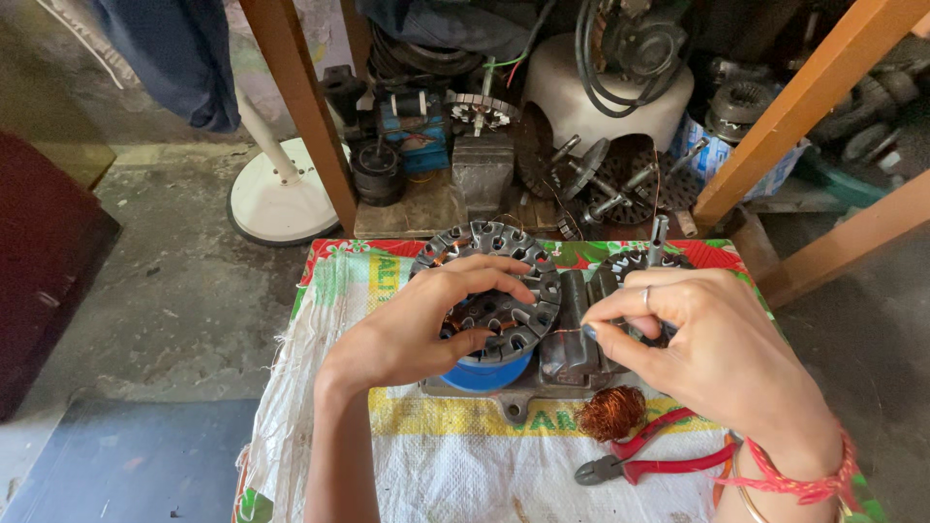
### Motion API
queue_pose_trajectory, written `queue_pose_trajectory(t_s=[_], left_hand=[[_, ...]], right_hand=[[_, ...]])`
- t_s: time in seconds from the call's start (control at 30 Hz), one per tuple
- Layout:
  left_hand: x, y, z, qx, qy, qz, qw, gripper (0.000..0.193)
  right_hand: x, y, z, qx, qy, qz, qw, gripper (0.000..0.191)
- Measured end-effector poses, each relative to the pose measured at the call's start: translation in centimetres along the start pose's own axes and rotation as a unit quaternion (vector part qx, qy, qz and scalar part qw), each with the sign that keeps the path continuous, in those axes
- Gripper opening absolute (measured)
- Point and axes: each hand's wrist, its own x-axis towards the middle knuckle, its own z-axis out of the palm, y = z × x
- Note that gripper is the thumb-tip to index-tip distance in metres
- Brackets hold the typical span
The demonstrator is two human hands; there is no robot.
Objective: The person winds copper wire by hand into the slots of a motor armature core. The person repeatedly threads the wire through the slots and pulls it tight, then briefly handles a separate wound coil component before returning to the armature.
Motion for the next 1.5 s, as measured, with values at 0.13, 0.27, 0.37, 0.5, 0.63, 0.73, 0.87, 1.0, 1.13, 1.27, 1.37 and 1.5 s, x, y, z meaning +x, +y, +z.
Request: queue_pose_trajectory(t_s=[0.13, 0.27, 0.37, 0.5, 0.63, 0.73, 0.87, 1.0, 1.13, 1.27, 1.37, 1.5], left_hand=[[0.0, -0.1, 0.1, -0.006, 0.004, -0.005, 1.000, 0.048], [0.0, -0.2, 0.3, -0.004, 0.021, -0.013, 1.000, 0.025], [0.2, -0.3, 0.4, 0.000, 0.035, -0.023, 0.999, 0.013], [0.2, -0.1, 0.4, 0.004, 0.040, -0.030, 0.999, 0.012], [0.1, 0.1, 0.4, -0.003, 0.036, -0.022, 0.999, 0.014], [0.2, 0.0, 0.4, -0.008, 0.039, -0.015, 0.999, 0.014], [0.3, -0.3, 0.6, -0.005, 0.047, -0.006, 0.999, 0.013], [0.3, -0.5, 0.6, 0.014, 0.056, 0.022, 0.998, 0.014], [0.3, -0.3, 0.6, 0.013, 0.059, 0.002, 0.998, 0.015], [0.2, -0.1, 0.7, 0.011, 0.058, -0.012, 0.998, 0.019], [0.3, -0.2, 0.5, 0.006, 0.058, -0.003, 0.998, 0.018], [0.4, -0.2, 0.5, 0.003, 0.054, 0.003, 0.999, 0.015]], right_hand=[[-0.4, -0.1, -0.1, 0.055, 0.111, -0.096, 0.988, 0.011], [-0.7, -0.1, -0.3, 0.104, 0.191, -0.112, 0.970, 0.012], [-0.8, 0.0, -0.4, 0.108, 0.228, -0.100, 0.963, 0.012], [-0.3, 0.2, 0.0, 0.107, 0.251, -0.118, 0.955, 0.012], [0.2, 0.4, 0.4, 0.106, 0.274, -0.113, 0.949, 0.010], [0.5, 0.3, 0.8, 0.111, 0.288, -0.098, 0.946, 0.011], [0.8, -0.2, 0.8, -0.013, 0.318, -0.129, 0.939, 0.019], [0.5, -1.4, 0.9, -0.173, 0.359, -0.180, 0.899, 0.037], [0.4, -2.7, 2.0, -0.120, 0.252, -0.279, 0.919, 0.037], [0.3, -3.3, 3.3, -0.106, 0.170, -0.301, 0.932, 0.029], [0.5, -3.2, 3.7, -0.068, 0.140, -0.290, 0.944, 0.023], [0.6, -2.7, 3.8, -0.032, 0.082, -0.252, 0.964, 0.020]])
